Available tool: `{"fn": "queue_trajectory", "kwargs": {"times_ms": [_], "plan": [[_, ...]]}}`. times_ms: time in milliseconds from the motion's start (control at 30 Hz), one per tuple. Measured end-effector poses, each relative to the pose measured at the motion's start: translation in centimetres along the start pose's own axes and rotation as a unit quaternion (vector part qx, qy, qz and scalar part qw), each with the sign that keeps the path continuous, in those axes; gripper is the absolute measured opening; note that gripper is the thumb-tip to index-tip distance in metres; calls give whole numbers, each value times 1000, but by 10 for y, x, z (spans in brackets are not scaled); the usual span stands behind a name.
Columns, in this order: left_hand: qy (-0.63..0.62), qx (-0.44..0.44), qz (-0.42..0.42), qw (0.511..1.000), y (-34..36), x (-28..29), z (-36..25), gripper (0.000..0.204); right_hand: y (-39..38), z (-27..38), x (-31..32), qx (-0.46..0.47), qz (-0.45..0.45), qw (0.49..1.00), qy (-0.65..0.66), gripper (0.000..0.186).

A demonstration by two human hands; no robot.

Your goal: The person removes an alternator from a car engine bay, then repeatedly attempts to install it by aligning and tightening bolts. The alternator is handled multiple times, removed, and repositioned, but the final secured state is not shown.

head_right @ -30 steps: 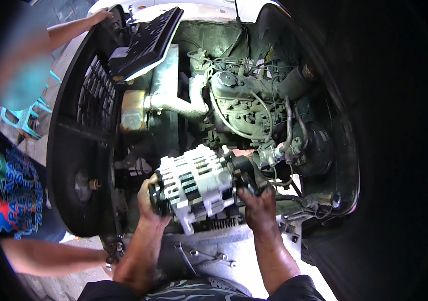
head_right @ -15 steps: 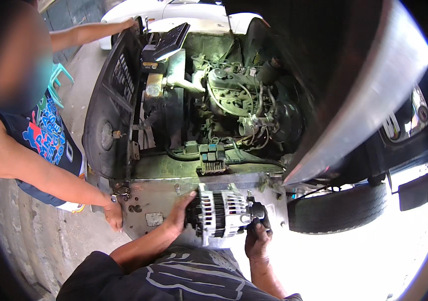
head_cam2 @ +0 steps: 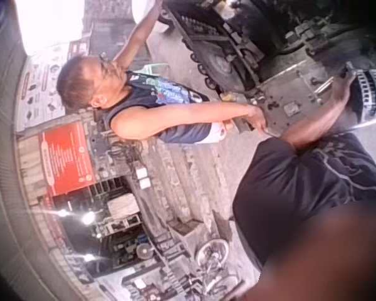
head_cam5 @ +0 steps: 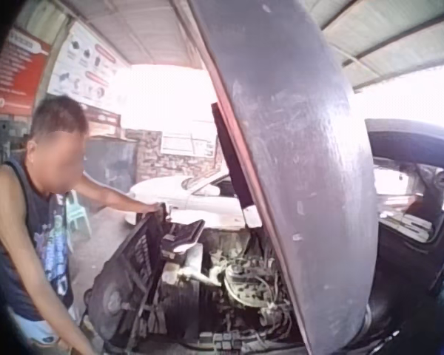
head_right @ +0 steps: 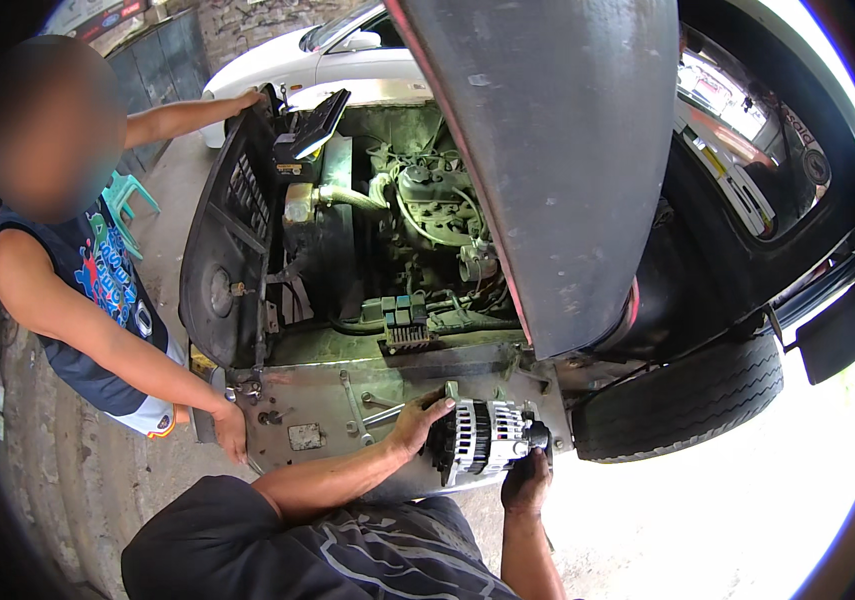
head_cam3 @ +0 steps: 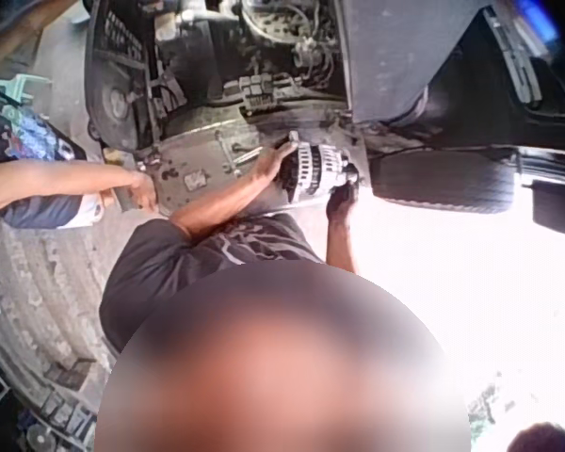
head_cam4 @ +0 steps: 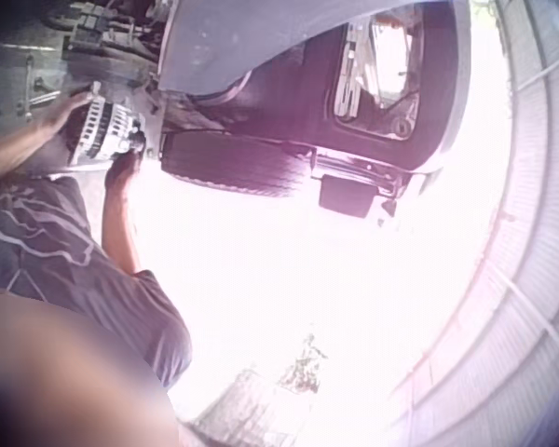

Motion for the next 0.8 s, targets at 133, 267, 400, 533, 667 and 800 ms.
{"fn": "queue_trajectory", "kwargs": {"times_ms": [133, 267, 400, 533, 667, 800], "plan": [[47, -33, 1, 998, 11, 3, -8, 73, 11, 8, -5, 34, 34, 998, -31, 46], [68, -12, 31, 997, 17, 2, -14, 69, 14, 2, 2, 8, 9, 1000, 18, 41], [145, -25, 29, 989, 3, 3, -33, 71, 14, -2, 17, 1, -25, 999, 23, 39], [351, -17, 4, 936, -37, 9, -69, 78, 12, -1, 25, 25, -51, 998, 33, 32], [395, 1, 22, 919, -88, 26, -114, 85, -5, 6, 38, 31, -153, 986, -52, 58], [430, -76, -60, 898, -119, 82, -199, 78, -16, 5, 32, 53, -166, 983, -54, 68]]}}
Point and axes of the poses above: each hand's wrist, its own y-axis towards the middle knuckle, its own x-axis out of the back of the hand, z = x × y, the point moved 10 cm from there along y, towards the middle knuckle, and after that the axes turned 10 degrees about z, right-handed, at the moved point
